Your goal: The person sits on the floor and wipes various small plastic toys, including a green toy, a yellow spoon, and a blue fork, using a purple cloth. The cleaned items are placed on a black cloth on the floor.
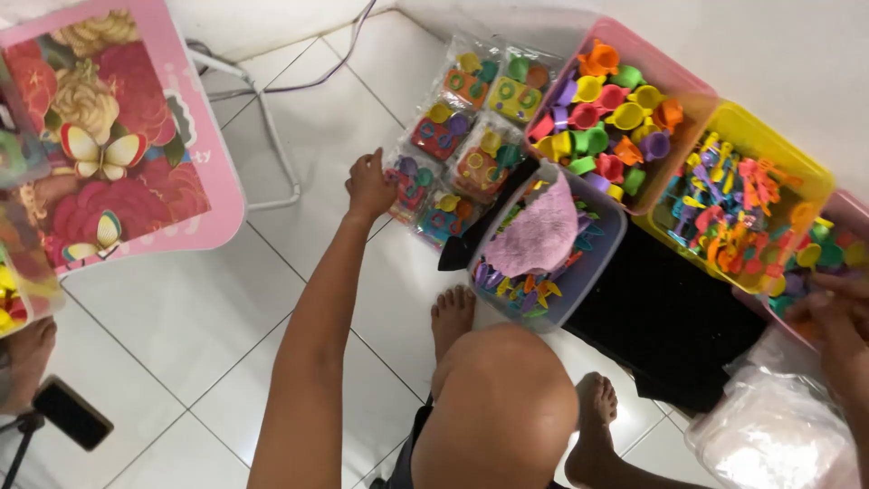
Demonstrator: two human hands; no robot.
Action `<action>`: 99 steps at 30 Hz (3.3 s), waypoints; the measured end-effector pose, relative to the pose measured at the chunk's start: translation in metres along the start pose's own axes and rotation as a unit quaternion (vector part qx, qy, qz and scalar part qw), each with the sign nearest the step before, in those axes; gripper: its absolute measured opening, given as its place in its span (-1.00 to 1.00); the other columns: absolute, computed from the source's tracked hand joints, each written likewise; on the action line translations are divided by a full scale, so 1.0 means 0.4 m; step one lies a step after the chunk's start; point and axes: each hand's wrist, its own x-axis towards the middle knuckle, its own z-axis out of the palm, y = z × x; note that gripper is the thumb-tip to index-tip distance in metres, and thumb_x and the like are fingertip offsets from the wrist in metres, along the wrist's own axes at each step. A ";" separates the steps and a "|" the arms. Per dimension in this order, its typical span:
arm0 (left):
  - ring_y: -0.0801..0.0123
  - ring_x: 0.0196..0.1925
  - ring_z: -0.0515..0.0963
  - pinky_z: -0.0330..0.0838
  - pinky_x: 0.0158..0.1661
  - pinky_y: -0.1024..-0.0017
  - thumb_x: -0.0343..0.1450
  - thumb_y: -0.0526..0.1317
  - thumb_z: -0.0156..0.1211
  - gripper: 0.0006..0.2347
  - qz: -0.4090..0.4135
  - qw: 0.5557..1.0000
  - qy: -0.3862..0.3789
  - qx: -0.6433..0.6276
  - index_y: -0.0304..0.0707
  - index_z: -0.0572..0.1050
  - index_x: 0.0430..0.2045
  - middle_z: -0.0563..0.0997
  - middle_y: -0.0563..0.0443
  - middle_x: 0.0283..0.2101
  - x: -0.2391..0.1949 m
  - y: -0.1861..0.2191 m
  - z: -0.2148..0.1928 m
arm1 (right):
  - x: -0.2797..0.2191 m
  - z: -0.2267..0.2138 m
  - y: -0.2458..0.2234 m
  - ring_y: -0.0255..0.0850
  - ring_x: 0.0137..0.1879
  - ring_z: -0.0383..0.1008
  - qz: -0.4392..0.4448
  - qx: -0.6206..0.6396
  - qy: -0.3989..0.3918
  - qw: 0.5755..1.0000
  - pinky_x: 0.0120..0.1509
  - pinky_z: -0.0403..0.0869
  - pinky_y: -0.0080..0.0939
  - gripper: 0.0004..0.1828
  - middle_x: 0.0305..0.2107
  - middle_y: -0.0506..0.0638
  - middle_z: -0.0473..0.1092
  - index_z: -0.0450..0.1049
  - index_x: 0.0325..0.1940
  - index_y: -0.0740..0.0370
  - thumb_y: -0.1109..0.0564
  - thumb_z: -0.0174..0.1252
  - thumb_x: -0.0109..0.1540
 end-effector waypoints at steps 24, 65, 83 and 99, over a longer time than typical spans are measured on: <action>-0.03 -0.32 0.65 0.52 -0.27 0.15 0.26 -0.16 0.35 -0.93 0.388 0.913 0.118 -0.047 -0.04 0.68 -0.48 0.65 -0.07 -0.49 -0.417 0.743 -0.342 | -0.217 -0.050 -0.232 -0.03 -0.13 0.63 -0.130 0.066 0.138 0.980 0.02 0.54 -0.06 -0.85 -0.33 0.12 0.59 0.67 -0.05 0.16 0.21 0.32 0.29; 0.17 -0.15 0.61 0.41 -0.02 0.26 0.42 -0.22 0.03 -0.81 -0.066 0.691 -0.445 -0.566 -0.20 0.57 -0.21 0.61 -0.05 -0.26 -0.757 1.240 -0.197 | -0.062 -0.504 0.537 0.24 0.13 0.49 0.254 -0.224 0.268 0.902 0.06 0.55 0.24 -0.57 -0.02 0.16 0.48 0.58 0.05 0.09 0.00 0.39 0.11; 0.25 -0.10 0.63 0.40 0.15 0.23 0.42 -0.13 0.12 -0.88 -0.128 0.571 -0.381 -0.716 -0.06 0.56 -0.30 0.65 0.05 -0.27 -0.727 1.202 -0.147 | -0.144 -0.528 0.543 0.19 0.01 0.59 0.299 -0.121 0.299 0.898 0.11 0.55 0.11 -0.47 -0.16 0.23 0.56 0.60 0.13 -0.11 0.14 0.19 0.06; 0.24 -0.09 0.67 0.47 0.12 0.28 0.45 -0.04 0.19 -0.74 -0.104 0.524 -0.436 -0.724 -0.19 0.61 -0.17 0.70 -0.09 -0.12 -0.894 1.281 -0.211 | -0.235 -0.201 -0.283 0.03 0.00 0.62 -0.117 0.136 0.015 0.984 0.11 0.51 -0.01 -0.48 -0.17 0.14 0.60 0.60 0.04 0.10 0.18 0.51 -0.01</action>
